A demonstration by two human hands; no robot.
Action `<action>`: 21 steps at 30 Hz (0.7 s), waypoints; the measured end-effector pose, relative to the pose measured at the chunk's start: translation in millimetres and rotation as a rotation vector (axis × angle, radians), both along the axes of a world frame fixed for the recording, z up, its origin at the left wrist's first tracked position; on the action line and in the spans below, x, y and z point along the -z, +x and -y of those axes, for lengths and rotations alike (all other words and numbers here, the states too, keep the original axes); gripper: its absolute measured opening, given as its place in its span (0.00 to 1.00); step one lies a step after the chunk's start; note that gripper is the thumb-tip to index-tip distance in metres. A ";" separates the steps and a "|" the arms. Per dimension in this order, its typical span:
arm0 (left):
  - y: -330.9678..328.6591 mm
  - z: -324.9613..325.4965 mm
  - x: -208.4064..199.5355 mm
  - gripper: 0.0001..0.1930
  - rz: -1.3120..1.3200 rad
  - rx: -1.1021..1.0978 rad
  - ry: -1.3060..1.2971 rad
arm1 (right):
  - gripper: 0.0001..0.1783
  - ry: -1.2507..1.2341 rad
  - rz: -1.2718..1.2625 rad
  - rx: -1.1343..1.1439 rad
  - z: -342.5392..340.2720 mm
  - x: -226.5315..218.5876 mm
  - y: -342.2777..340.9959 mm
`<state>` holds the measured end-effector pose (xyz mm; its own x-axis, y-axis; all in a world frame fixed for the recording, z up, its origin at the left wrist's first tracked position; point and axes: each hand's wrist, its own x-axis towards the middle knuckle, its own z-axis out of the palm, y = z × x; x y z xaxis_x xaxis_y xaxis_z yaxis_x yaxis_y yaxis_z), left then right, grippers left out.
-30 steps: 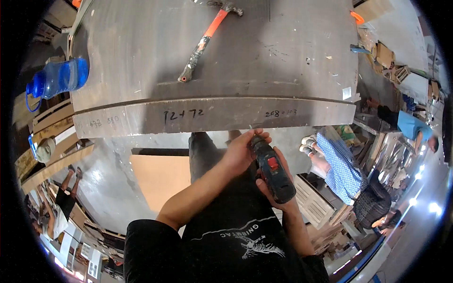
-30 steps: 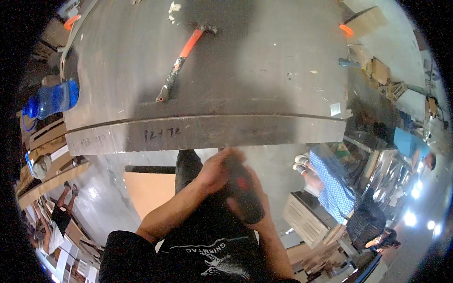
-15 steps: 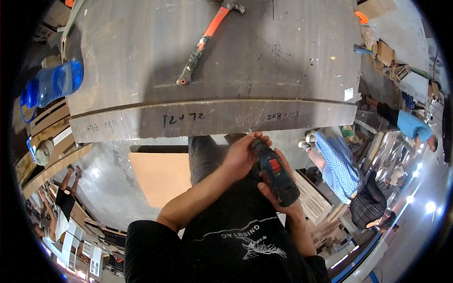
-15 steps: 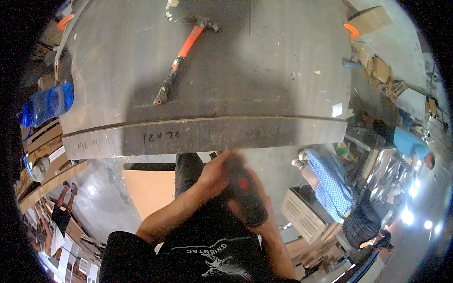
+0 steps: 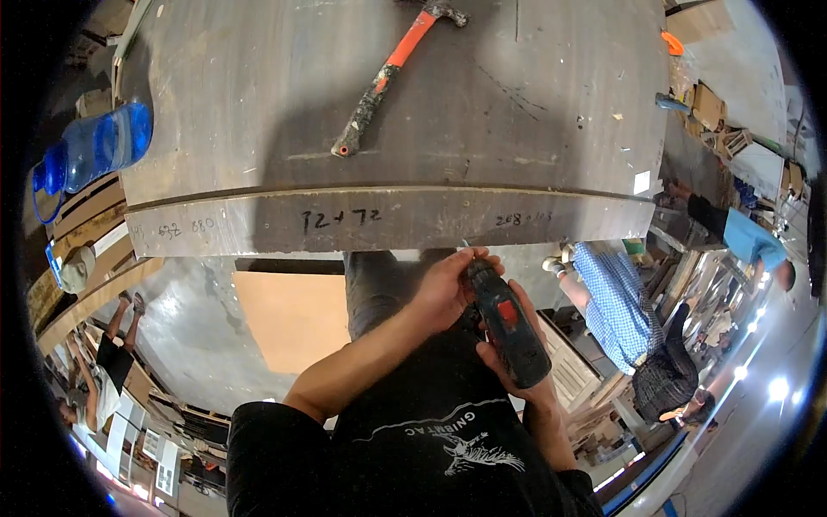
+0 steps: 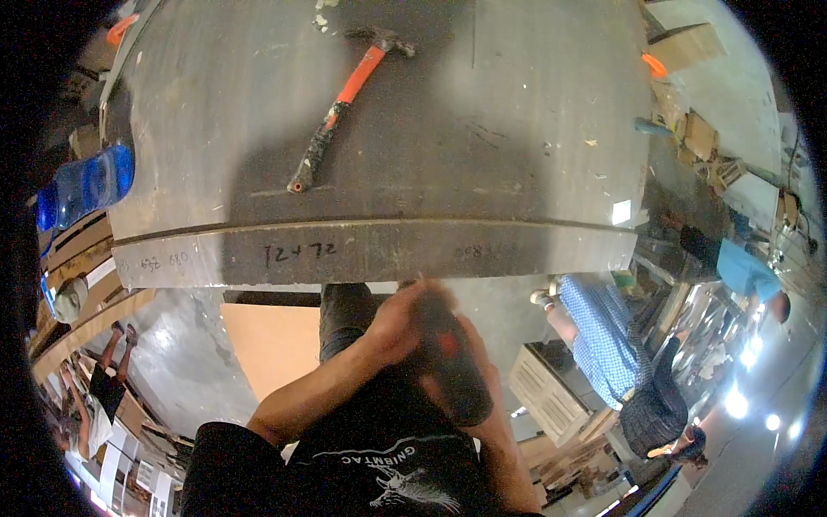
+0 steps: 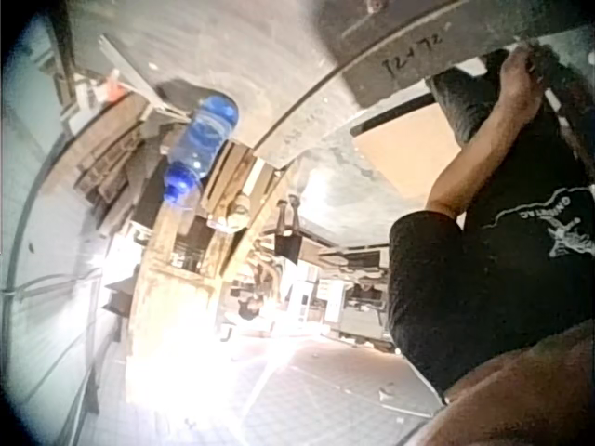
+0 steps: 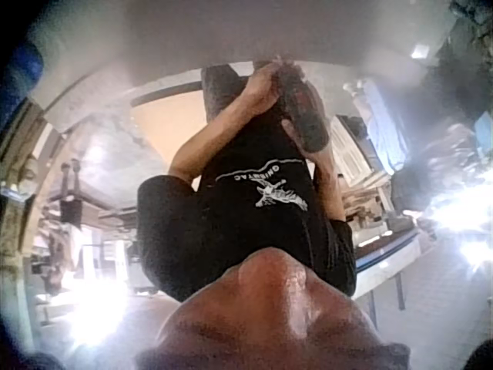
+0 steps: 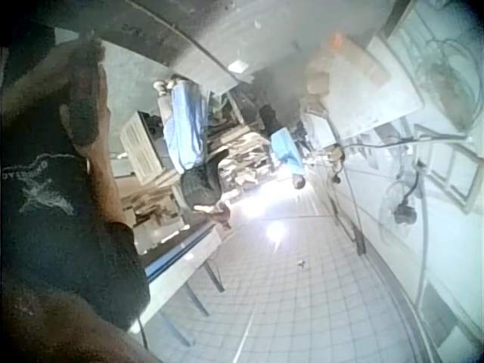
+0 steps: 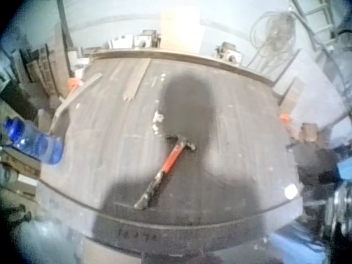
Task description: The person constructs and finishes wooden shutter panels by drilling holes, hammering nails, and sanding the surfaces of the wood while collaborating with others in a workshop.
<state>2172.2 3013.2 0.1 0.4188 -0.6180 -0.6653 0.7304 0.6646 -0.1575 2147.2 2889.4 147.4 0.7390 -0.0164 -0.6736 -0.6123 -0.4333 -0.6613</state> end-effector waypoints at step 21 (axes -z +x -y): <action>3.1 -10.4 -23.9 0.23 -0.114 -0.057 -0.343 | 0.51 0.015 0.001 0.017 1.9 1.5 11.4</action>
